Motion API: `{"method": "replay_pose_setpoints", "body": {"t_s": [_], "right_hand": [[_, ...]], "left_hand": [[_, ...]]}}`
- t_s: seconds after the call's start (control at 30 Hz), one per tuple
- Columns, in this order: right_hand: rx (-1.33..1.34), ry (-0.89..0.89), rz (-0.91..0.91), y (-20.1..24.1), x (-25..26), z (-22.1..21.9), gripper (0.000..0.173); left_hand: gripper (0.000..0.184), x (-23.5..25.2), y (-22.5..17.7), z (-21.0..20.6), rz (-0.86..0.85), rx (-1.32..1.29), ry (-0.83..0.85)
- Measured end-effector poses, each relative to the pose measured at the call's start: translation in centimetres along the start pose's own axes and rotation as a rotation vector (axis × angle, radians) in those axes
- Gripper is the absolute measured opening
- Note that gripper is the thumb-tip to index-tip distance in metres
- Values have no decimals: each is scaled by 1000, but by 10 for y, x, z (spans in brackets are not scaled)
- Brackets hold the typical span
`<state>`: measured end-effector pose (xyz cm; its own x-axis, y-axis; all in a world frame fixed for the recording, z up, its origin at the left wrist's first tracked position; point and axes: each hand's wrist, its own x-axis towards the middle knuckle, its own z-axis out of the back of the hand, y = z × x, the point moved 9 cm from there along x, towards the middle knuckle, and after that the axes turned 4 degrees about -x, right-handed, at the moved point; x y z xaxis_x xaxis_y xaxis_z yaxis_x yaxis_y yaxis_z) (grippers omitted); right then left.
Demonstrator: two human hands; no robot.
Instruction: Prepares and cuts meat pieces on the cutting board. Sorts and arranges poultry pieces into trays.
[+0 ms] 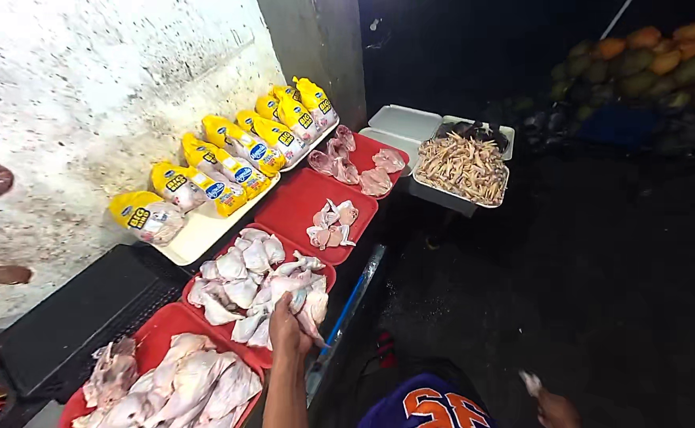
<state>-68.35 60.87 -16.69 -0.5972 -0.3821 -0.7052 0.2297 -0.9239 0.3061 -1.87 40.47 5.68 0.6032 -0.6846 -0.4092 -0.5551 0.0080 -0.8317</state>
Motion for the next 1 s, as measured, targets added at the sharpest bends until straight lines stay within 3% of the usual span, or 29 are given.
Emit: {"method": "replay_pose_setpoints", "body": {"t_s": [0.1, 0.17, 0.23, 0.3, 0.37, 0.43, 0.53, 0.6, 0.67, 0.77, 0.87, 1.0], "right_hand": [[102, 19, 146, 131, 5, -3, 44], [188, 32, 242, 213, 7, -1, 39], [207, 58, 318, 272, 14, -2, 37], [185, 92, 357, 317, 25, -6, 35], [185, 142, 390, 359, 42, -15, 32], [194, 186, 427, 395, 63, -20, 30], [171, 248, 479, 440, 98, -18, 29], [126, 270, 517, 469, 122, -6, 29], [73, 280, 528, 489, 147, 12, 29], [-59, 297, 555, 518, 178, 29, 31], [-179, 290, 610, 548, 193, 37, 31], [-167, 312, 698, 590, 184, 33, 29]], "left_hand": [[34, 38, -33, -50, -115, 201, 10], [38, 60, -75, -93, -281, 525, 26], [41, 75, -104, -136, -424, 906, 42], [44, 93, -102, -173, -517, 1187, 45], [46, 118, -71, -199, -551, 1363, -11], [48, 149, -1, -210, -503, 1485, -40], [63, 165, 135, -190, -212, 1618, -8], [69, 145, 186, -183, -90, 1572, -44], [66, 126, 204, -187, -92, 1533, -148], [62, 127, 191, -209, -210, 1518, -237], [63, 165, 191, -227, -320, 1596, -207], [74, 223, 205, -205, -351, 1772, -167]]}}
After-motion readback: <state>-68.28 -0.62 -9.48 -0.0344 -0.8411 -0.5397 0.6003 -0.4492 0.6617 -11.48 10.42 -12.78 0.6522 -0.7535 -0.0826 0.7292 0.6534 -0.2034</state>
